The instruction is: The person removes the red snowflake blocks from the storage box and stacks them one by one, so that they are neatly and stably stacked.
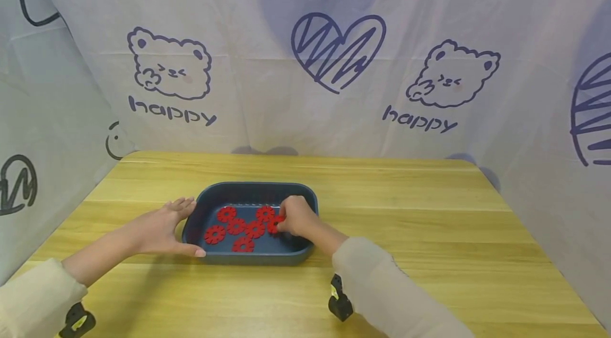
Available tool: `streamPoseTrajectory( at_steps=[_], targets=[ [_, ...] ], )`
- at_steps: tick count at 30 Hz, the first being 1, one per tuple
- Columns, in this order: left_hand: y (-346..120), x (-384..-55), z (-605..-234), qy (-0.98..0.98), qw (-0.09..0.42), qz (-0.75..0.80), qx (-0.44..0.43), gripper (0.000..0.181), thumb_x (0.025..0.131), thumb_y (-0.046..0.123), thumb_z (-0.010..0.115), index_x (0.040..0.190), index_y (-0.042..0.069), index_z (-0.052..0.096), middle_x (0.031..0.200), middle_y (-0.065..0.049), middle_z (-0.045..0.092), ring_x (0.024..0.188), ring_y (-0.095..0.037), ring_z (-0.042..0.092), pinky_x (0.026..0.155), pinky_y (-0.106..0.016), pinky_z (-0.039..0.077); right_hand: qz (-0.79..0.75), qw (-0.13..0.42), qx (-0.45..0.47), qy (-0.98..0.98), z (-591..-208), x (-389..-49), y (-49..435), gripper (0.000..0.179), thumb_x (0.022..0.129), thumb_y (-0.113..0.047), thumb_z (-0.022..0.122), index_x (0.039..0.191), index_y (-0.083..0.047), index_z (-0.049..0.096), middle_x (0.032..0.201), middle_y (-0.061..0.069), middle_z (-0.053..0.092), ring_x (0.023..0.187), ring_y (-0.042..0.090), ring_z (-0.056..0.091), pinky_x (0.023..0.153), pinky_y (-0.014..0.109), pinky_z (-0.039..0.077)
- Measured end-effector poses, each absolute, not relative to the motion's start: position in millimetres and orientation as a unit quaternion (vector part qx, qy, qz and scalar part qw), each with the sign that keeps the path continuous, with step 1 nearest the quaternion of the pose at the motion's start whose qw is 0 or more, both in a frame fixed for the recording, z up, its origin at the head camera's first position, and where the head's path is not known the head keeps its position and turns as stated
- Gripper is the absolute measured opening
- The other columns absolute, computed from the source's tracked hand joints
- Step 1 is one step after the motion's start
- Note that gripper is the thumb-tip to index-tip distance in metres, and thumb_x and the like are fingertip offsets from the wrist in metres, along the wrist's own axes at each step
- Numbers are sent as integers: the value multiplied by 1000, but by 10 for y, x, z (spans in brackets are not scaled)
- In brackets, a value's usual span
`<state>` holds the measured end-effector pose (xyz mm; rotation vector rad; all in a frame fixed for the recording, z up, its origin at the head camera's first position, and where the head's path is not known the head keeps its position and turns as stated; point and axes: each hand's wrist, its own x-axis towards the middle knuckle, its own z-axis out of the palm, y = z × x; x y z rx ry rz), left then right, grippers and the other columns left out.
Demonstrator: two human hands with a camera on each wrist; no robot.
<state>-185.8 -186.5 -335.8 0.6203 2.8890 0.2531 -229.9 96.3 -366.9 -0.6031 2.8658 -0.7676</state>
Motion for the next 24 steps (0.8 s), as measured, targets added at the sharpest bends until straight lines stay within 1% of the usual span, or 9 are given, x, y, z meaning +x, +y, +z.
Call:
streamPoseTrajectory(
  at_steps=[8,14,18,21,24],
  targets=[
    [-1861,-1852,-3359,971,83,82,209,113,65,71,66,136,-12,36,145,-31,31,134,-49,25,107,-60,25,-266,22,-238,934,-3565,-2278,1067,22,72,-11,78,87,2,70,85,10,64,78,21,61,70,25,51],
    [-1849,-1844,-3350,970,82,83,214,114,65,71,65,136,-12,36,144,-31,30,134,-49,25,107,-60,26,-285,33,-224,931,-3511,-2276,1117,24,74,-13,77,91,2,69,89,10,64,81,20,59,73,26,50],
    [-1846,-1843,-3354,970,79,83,216,114,65,72,65,136,-12,36,144,-32,31,134,-50,25,106,-60,26,-290,31,-225,930,-3491,-2267,1166,25,76,-15,76,94,1,69,90,9,64,79,18,57,71,25,49],
    [-1854,-1848,-3368,970,78,84,213,114,65,72,65,136,-12,36,144,-31,31,134,-49,25,106,-60,27,-291,18,-239,926,-3484,-2266,1217,26,76,-16,76,93,1,69,88,10,65,77,18,57,68,24,49],
    [-1862,-1855,-3379,971,78,85,210,114,65,71,65,136,-12,36,144,-31,31,134,-49,25,106,-60,27,-300,9,-248,921,-3476,-2261,1270,26,76,-16,76,93,1,69,87,11,65,76,18,58,68,24,49]
  ],
)
